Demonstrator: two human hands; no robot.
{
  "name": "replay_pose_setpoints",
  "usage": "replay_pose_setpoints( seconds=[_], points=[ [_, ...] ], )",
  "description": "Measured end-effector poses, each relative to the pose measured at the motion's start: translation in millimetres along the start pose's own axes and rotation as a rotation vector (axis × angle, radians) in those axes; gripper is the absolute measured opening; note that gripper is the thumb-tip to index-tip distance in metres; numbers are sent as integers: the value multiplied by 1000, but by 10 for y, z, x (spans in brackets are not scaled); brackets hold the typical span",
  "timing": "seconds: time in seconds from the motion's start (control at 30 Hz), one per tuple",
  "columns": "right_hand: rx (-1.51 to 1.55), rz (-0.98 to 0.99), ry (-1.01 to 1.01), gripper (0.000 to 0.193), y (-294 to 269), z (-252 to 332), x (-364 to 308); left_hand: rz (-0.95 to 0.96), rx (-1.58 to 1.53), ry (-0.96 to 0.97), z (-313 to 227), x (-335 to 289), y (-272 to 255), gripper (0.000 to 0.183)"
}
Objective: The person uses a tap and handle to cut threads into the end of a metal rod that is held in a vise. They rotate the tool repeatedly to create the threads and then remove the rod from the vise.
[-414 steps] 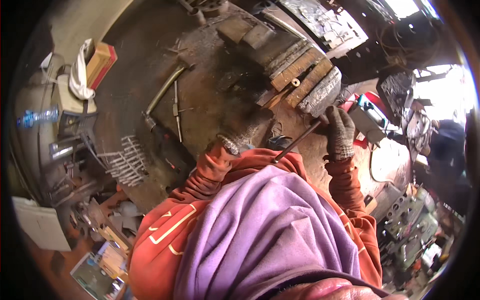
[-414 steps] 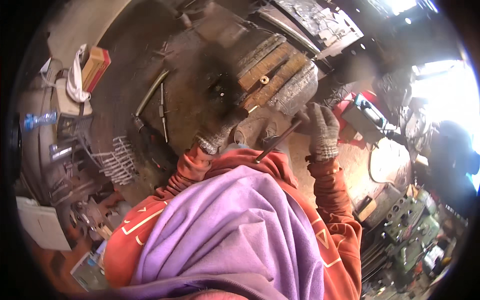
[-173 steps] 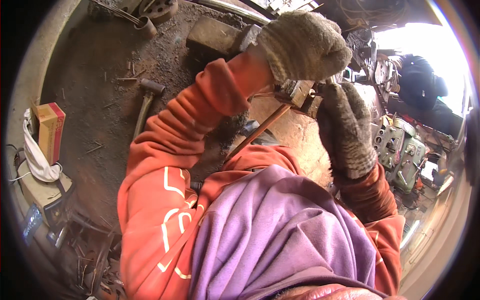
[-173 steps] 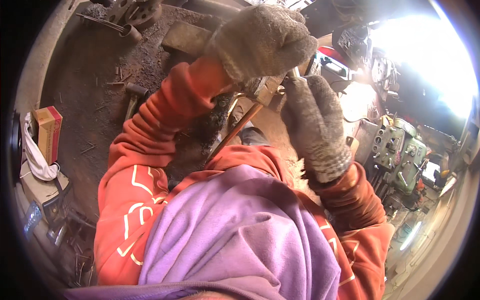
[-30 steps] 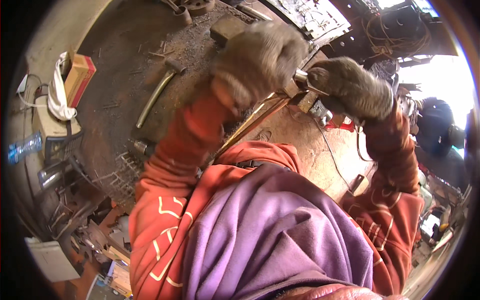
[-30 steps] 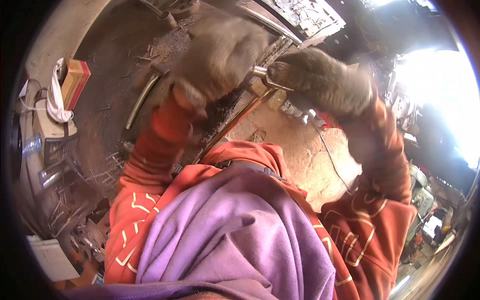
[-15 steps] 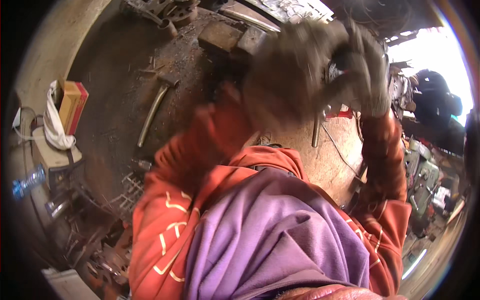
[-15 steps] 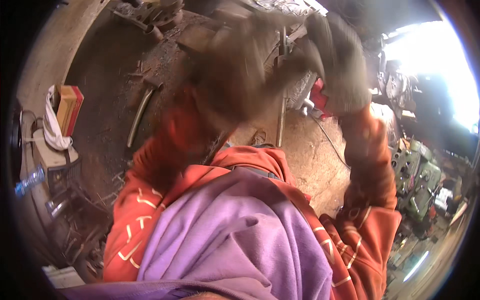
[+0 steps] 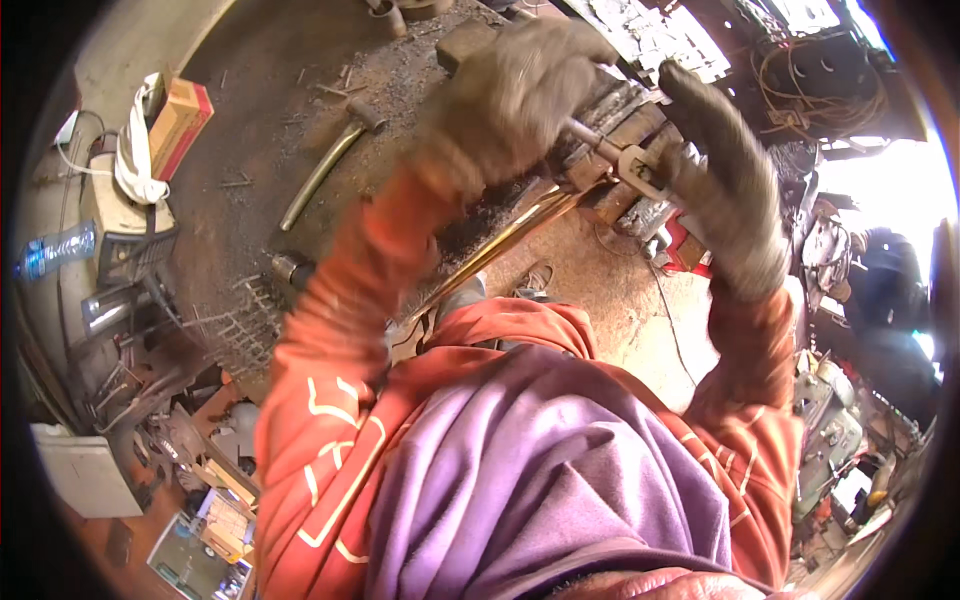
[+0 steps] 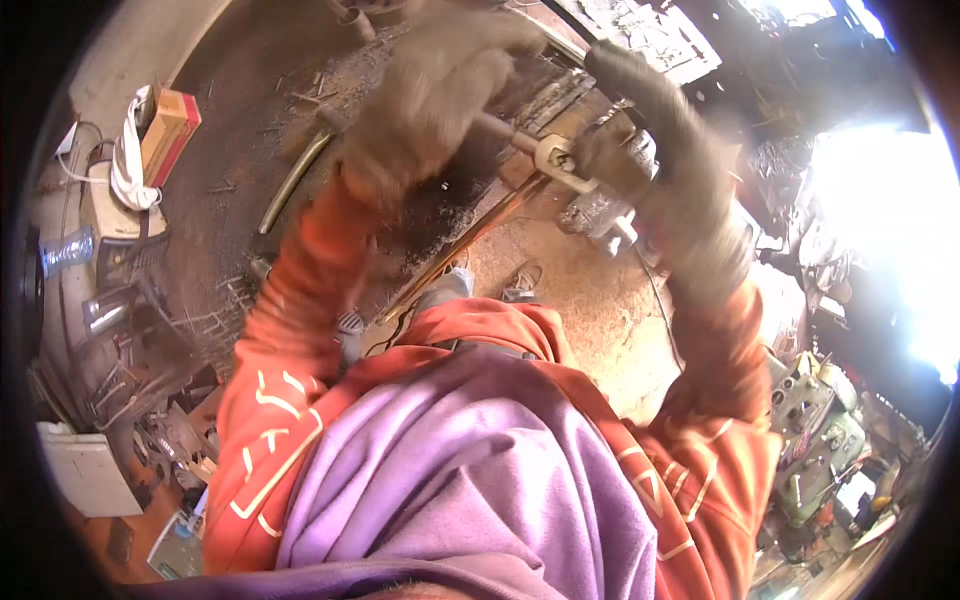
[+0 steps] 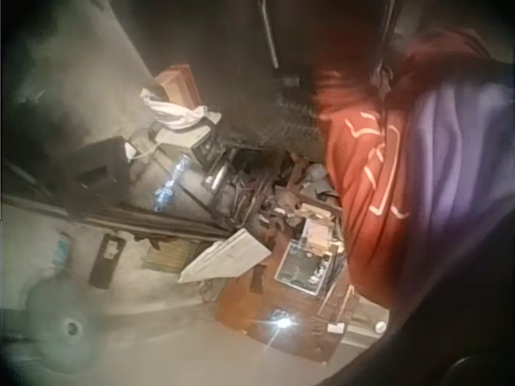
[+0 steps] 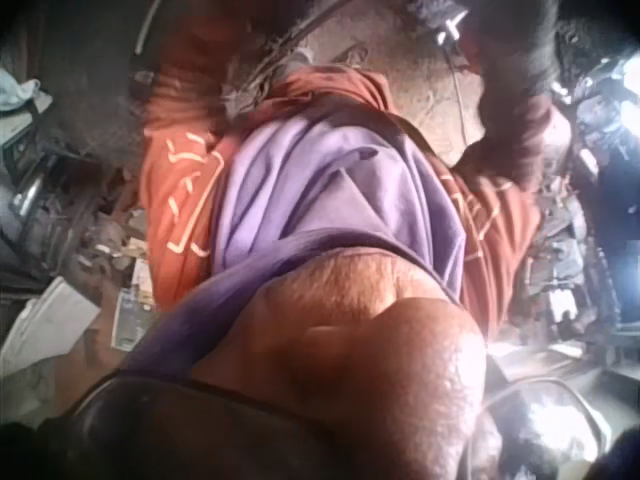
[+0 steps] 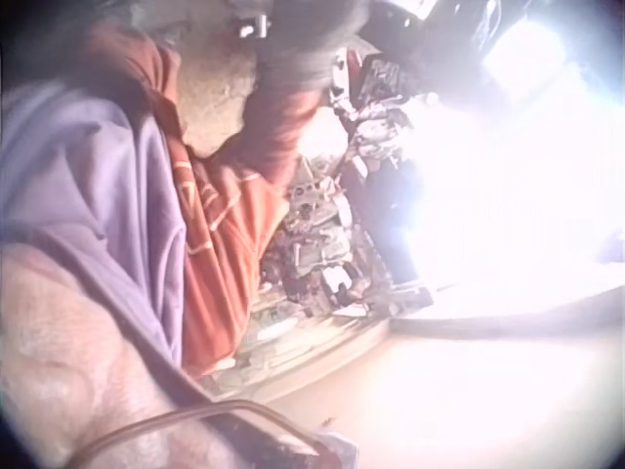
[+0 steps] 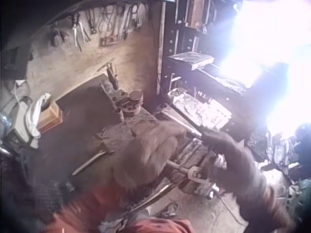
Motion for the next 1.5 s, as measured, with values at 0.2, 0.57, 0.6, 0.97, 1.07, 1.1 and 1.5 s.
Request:
replay_pose_setpoints(
  seconds=[0.2, 0.57, 0.6, 0.97, 1.07, 1.1, 1.5],
  points=[
    [-274, -125, -153, 71, 809, 630, -191, 66, -104, 359, 175, 458, 488, 16],
    [-361, 597, -372, 43, 585, -419, 1572, -191, 305, -302, -1401, -107, 177, 36],
    [-227, 676, -328, 41, 536, -560, 1551, -167, 303, -311, -1357, -145, 130, 32],
    [-237, -258, -330, 80, 734, 467, -257, 149, -84, 126, 213, 476, 454, 23],
    [-190, -214, -443, 72, 986, 682, -82, 168, -135, 53, 168, 629, 610, 22],
    [-269, -199, -428, 66, 785, 625, 83, 89, -154, 20, 110, 663, 601, 22],
    [-281, 580, -298, 52, 177, -80, 968, -235, 236, -247, -628, -311, -214, 19]
  ],
)
Point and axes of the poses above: each hand's wrist, its own x-axis towards the middle knuckle, its own y-axis out of the palm, z = x × y, the point moved 5 cm from there along x, towards the middle knuckle, and after that the axes turned 7 degrees about x, right-handed, at the moved point
